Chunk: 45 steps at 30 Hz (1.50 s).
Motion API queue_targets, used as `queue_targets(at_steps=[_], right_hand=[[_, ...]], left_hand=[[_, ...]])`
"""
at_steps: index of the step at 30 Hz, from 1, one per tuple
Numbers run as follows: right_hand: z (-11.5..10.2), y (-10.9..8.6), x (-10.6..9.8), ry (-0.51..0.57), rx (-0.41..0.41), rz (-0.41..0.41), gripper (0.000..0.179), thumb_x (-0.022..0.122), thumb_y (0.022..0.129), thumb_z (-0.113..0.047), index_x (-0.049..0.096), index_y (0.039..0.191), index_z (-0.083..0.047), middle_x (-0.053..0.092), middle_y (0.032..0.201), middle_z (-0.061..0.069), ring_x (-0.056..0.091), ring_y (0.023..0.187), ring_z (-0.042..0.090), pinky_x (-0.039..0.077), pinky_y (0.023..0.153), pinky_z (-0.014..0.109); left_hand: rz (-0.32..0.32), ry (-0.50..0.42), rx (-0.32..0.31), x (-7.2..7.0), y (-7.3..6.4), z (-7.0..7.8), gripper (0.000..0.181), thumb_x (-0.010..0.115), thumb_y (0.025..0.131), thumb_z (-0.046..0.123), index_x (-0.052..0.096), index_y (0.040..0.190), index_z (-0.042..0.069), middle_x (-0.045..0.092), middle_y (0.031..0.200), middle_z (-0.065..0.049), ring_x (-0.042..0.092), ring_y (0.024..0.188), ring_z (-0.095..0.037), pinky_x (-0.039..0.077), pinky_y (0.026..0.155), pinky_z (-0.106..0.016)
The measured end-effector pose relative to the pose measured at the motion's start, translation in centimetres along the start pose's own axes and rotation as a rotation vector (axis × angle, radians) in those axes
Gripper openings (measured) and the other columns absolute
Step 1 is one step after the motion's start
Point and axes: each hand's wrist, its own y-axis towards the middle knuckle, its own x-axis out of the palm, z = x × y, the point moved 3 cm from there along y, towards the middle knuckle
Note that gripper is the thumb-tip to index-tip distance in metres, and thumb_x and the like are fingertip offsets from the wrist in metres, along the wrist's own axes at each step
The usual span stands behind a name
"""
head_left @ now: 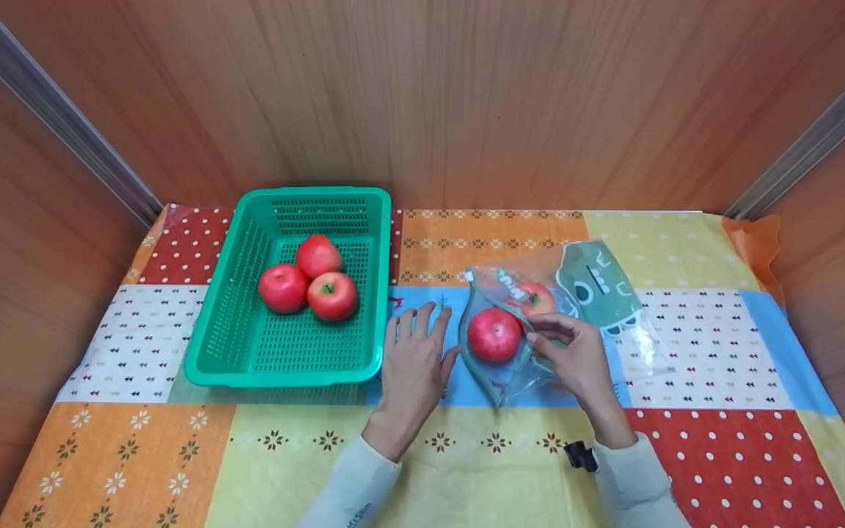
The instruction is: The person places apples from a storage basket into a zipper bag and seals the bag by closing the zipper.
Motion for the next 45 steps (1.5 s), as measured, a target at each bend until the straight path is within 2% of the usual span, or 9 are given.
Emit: queue_targets(at_steps=[7,14,22,29,38,45], right_hand=[[0.0,-0.1,0.0,0.011,0.007,0.001,0.027,0.075,0.091,0.011,0.074,0.118,0.009,0.076,0.112,0.024,0.073,0.085,0.006,0.062,0.071,0.022],[0.2,0.0,0.0,0.021,0.009,0.001,0.027,0.074,0.09,0.014,0.074,0.117,0.01,0.076,0.11,0.025,0.075,0.086,0.013,0.062,0.069,0.024],[0.0,-0.1,0.0,0.008,0.027,0.0,0.027,0.075,0.092,0.011,0.074,0.119,0.008,0.076,0.112,0.025,0.074,0.085,0.008,0.062,0.071,0.023],[0.0,-0.1,-0.1,0.012,0.03,0.0,0.027,0.075,0.092,0.01,0.074,0.119,0.008,0.076,0.112,0.024,0.074,0.085,0.007,0.062,0.071,0.023],[0.0,-0.1,0.0,0.02,0.016,0.003,0.027,0.074,0.091,0.012,0.074,0.118,0.009,0.076,0.111,0.024,0.074,0.085,0.008,0.063,0.071,0.024],[0.1,-0.2,0.0,0.001,0.024,0.0,0.029,0.074,0.092,0.011,0.073,0.121,0.009,0.076,0.114,0.024,0.073,0.086,0.008,0.062,0.072,0.024]], left_hand=[[0.041,-0.006,-0.019,-0.7,-0.1,-1.1,0.061,0.083,0.091,0.045,0.065,0.143,0.018,0.064,0.139,-0.011,0.057,0.126,-0.032,0.047,0.108,-0.047],[0.058,-0.028,-0.045,-1.1,-0.1,-2.4,0.062,0.084,0.089,0.043,0.066,0.142,0.015,0.064,0.138,-0.013,0.057,0.126,-0.032,0.048,0.106,-0.048],[0.049,-0.044,-0.093,-1.8,0.1,-4.1,0.059,0.083,0.091,0.042,0.067,0.14,0.014,0.064,0.138,-0.013,0.056,0.124,-0.033,0.047,0.105,-0.048],[0.073,-0.093,-0.131,-2.2,0.1,-5.6,0.059,0.086,0.089,0.037,0.068,0.139,0.011,0.064,0.137,-0.015,0.056,0.124,-0.034,0.047,0.102,-0.049],[-0.001,-0.14,-0.184,-2.9,0.2,-7.7,0.064,0.084,0.09,0.036,0.064,0.144,0.007,0.061,0.141,-0.019,0.055,0.128,-0.038,0.045,0.108,-0.055],[-0.1,-0.141,-0.238,-3.3,0.3,-9.5,0.074,0.087,0.088,0.034,0.058,0.15,0.005,0.057,0.146,-0.022,0.054,0.129,-0.041,0.044,0.11,-0.058]])
